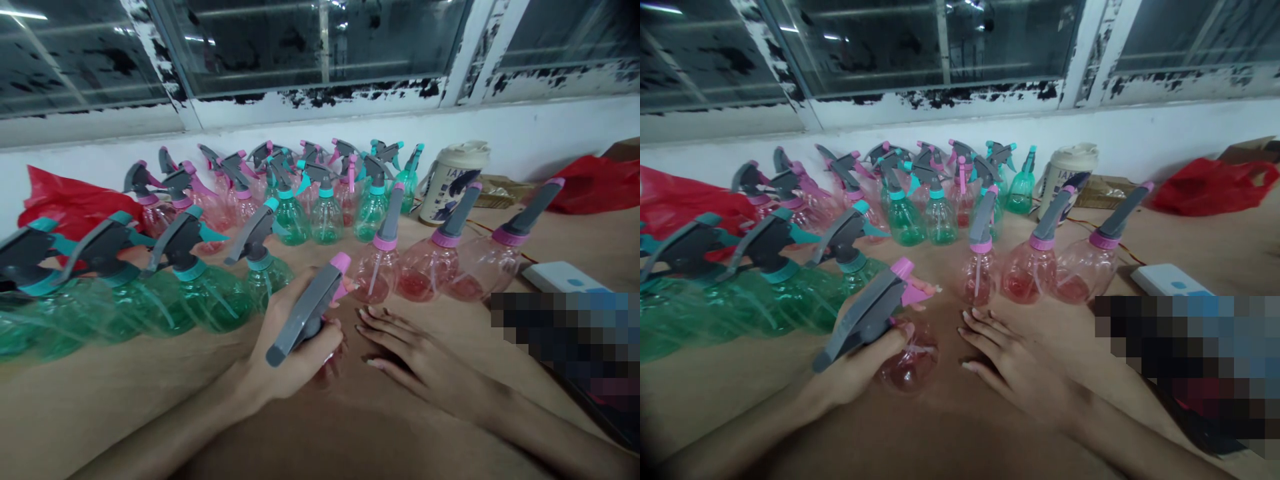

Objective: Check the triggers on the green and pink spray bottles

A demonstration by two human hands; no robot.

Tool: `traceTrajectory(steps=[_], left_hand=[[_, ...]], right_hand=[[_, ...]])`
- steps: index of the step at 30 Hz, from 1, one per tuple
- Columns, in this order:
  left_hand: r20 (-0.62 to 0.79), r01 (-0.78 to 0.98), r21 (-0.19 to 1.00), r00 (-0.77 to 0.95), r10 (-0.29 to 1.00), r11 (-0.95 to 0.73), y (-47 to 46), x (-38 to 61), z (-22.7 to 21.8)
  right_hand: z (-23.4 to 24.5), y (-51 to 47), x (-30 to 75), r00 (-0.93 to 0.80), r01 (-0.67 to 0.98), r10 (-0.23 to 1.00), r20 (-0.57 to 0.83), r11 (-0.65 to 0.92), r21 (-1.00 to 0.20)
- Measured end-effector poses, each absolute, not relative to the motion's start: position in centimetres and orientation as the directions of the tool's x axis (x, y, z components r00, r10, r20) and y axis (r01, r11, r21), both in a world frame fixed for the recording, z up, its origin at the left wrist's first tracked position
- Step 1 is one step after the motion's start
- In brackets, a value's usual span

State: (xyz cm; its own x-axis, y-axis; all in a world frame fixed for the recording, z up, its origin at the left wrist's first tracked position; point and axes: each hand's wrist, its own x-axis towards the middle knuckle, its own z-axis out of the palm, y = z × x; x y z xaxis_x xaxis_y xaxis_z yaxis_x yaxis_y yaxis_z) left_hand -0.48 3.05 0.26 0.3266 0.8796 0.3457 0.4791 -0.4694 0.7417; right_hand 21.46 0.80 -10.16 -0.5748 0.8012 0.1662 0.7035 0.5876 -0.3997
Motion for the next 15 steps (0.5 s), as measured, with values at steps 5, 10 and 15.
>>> traceTrajectory(steps=[5,10,15], left_hand=[[0.325,0.468,0.739,0.382,0.865,-0.484,2.96,-0.46,0.47],[0.317,0.463,0.751,0.374,0.872,-0.472,3.04,-0.51,0.34],[0.387,0.458,0.703,0.396,0.833,-0.544,3.21,-0.47,0.14]], right_hand=[[-10.11,0.73,21.41,-0.57,0.709,0.805,0.168,0.584,-0.395],[-9.96,0.64,21.33,-0.57,0.715,0.805,0.164,0.585,-0.383],[-10.05,0.66,21.36,-0.573,0.708,0.803,0.166,0.587,-0.393]])
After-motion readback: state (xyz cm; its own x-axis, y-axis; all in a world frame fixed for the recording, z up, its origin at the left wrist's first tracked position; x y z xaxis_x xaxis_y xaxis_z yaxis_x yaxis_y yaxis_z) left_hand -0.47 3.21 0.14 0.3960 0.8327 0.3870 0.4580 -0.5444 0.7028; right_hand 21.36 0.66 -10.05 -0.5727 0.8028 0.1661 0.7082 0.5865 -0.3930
